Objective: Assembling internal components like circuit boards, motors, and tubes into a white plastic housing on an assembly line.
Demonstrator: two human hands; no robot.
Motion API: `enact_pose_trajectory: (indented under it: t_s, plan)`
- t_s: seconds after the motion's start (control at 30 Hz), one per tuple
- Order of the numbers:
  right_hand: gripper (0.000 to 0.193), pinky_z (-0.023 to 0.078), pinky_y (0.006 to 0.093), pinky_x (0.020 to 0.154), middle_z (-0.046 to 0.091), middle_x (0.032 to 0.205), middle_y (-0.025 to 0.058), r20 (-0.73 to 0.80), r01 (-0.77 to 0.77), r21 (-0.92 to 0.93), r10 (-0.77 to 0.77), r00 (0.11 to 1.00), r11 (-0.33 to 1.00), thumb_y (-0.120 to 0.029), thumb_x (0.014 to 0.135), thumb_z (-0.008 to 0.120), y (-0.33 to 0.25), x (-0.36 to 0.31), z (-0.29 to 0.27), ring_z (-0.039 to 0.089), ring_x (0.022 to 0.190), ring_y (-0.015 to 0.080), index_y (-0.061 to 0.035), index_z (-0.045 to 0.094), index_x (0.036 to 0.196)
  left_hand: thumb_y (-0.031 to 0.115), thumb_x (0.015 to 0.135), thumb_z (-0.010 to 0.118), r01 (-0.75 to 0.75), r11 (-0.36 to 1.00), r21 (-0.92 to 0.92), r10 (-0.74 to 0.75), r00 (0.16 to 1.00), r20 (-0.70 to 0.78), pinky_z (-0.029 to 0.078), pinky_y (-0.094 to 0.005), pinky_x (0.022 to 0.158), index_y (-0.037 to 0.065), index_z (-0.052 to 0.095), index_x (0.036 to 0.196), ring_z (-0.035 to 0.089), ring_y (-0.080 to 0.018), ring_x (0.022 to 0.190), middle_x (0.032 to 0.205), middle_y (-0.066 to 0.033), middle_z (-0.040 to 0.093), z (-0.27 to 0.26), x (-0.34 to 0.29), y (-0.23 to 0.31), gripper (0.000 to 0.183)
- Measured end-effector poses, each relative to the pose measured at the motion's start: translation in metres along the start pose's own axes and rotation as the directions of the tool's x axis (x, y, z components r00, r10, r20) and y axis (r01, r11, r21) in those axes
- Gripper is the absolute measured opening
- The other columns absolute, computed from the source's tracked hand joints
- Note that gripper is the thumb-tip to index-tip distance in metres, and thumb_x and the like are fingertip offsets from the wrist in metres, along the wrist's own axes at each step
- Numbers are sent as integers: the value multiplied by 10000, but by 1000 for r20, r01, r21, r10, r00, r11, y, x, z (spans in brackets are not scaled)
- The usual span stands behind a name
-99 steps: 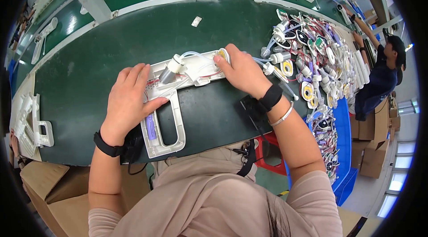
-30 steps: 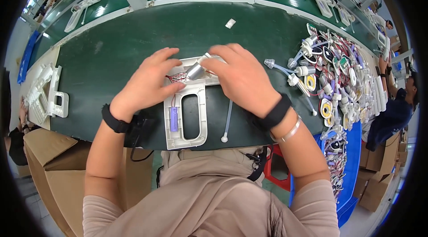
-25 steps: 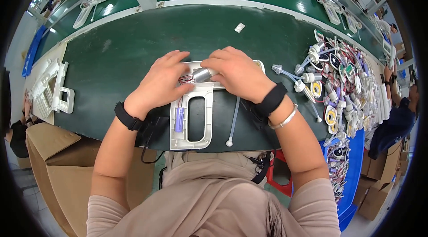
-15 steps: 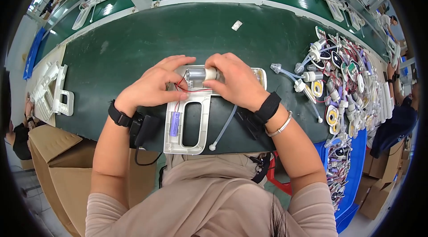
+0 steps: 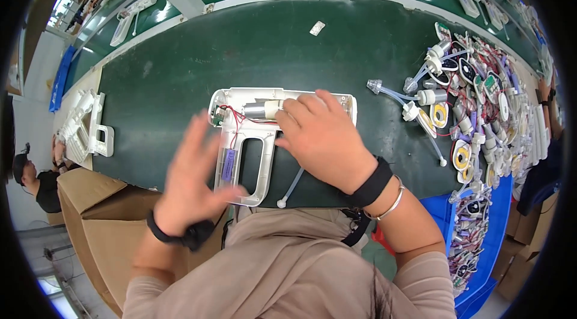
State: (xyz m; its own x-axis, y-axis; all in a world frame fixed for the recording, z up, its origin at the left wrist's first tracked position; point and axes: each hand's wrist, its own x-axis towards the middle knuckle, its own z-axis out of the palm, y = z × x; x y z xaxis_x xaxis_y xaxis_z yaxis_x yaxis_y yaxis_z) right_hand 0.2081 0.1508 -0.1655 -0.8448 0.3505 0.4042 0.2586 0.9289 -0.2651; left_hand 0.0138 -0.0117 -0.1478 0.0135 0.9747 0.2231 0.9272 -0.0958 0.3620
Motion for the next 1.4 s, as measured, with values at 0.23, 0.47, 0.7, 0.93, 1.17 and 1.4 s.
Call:
enact_pose_trajectory:
  t_s: [0.23, 0.47, 0.7, 0.93, 1.17, 1.4]
  plan:
    - [372, 425, 451, 931, 578, 1095, 103, -168, 104, 154, -77, 983, 983, -165, 727, 724, 17, -18, 4, 559, 1022, 270, -55, 602, 1061, 390, 640, 783, 184, 955, 234, -197, 980, 30, 492, -446, 876, 52, 620, 1163, 559, -415, 1076, 1387, -282, 411, 40, -27, 30, 643]
    - [242, 465, 430, 870, 596, 1028, 112, -410, 51, 211, 41, 911, 976, -86, 701, 725, 24, -28, -7, 575, 961, 289, -52, 639, 924, 401, 693, 709, 3, 969, 246, 10, 999, -50, 524, -406, 807, 110, 728, 1022, 612, -363, 899, 1296, -231, 534, 18, 136, -35, 439]
    - [162, 456, 381, 865, 596, 958, 71, -299, 45, 243, 31, 954, 969, -135, 763, 693, 34, -30, 1, 561, 933, 245, -71, 629, 897, 485, 720, 657, 2, 978, 209, 13, 997, -71, 481, -412, 923, 126, 725, 1064, 605, -390, 1041, 1333, -237, 508, 56, 358, -63, 502]
    - [154, 468, 363, 827, 613, 940, 36, -224, -123, 257, 182, 957, 959, -134, 773, 707, 49, -28, 10, 569, 911, 229, -85, 636, 901, 528, 795, 649, 89, 995, 37, -87, 995, -41, 465, -415, 945, 15, 669, 1128, 599, -387, 1038, 1276, -246, 538, 119, 432, -98, 612]
    - [156, 465, 379, 805, 631, 912, 61, -87, -201, 260, 231, 969, 944, -146, 761, 716, 55, -20, 12, 588, 875, 256, -87, 652, 891, 291, 847, 669, -358, 934, 20, 356, 918, -176, 443, -423, 958, 33, 622, 1116, 542, -351, 1145, 1215, -184, 584, 49, 299, -117, 375]
    - [100, 478, 391, 777, 646, 850, 133, -38, -272, 329, 301, 953, 904, 4, 734, 664, 44, -25, 12, 599, 849, 325, 0, 638, 830, 269, 771, 707, 502, 723, 474, -198, 809, -553, 483, -431, 851, 32, 645, 1025, 583, -311, 1058, 1082, -137, 647, -71, 34, -234, 353]
